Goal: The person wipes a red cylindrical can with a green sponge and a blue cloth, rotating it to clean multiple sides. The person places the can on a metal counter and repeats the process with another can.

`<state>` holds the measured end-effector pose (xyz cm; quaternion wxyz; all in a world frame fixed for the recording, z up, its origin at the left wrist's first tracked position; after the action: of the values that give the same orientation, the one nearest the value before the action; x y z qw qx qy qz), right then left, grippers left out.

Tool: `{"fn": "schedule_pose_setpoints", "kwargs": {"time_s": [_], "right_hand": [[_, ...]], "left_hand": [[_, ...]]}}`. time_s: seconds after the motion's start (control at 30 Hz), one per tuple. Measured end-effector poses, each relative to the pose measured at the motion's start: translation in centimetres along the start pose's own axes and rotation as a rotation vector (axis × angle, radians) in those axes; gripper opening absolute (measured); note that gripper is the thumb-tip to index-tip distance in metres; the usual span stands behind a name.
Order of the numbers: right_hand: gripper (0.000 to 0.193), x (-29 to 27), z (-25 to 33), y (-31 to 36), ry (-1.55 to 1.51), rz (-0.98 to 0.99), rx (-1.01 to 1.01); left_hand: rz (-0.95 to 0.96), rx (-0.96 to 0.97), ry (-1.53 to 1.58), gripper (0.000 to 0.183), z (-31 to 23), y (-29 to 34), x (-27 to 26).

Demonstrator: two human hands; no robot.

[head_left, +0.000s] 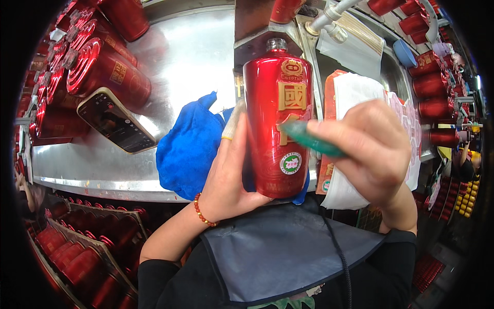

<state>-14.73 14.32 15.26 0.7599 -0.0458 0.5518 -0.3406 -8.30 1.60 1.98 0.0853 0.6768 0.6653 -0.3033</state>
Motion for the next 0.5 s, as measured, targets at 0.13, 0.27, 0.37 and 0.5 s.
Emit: {"fn": "schedule_pose_setpoints", "kwargs": {"time_s": [0.13,0.27,0.37,0.5], "right_hand": [[0.034,0.1,-1.6,-1.3,-0.116,0.055,0.064],[0.024,-1.1,-5.3,-3.2,-0.163,-0.019,0.164],[0.024,0.1,-3.6,-3.6,-0.286,0.115,0.087],[0.023,-1.6,-6.4,-4.2,-0.164,-0.059,0.171]], "left_hand": [[0.015,0.012,-0.026,0.129,-0.2,0.0,-0.1],[0.021,0.015,-0.039,0.129,-0.2,0.1,-0.2],[0.015,0.007,-0.032,0.129,-0.2,-0.1,-0.2],[0.020,0.032,-0.023,0.128,-0.4,0.0,-0.1]]}}
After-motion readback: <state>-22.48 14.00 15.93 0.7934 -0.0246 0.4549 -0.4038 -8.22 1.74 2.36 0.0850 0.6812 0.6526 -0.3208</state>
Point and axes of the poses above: each hand's wrist, its own y-axis away from the middle knuckle, its own x-axis out of the palm, z = x × y, the point moved 9 cm from there along -y, towards the middle knuckle, and after that the axes turned 4 degrees about -y, right-handed, at the moved point
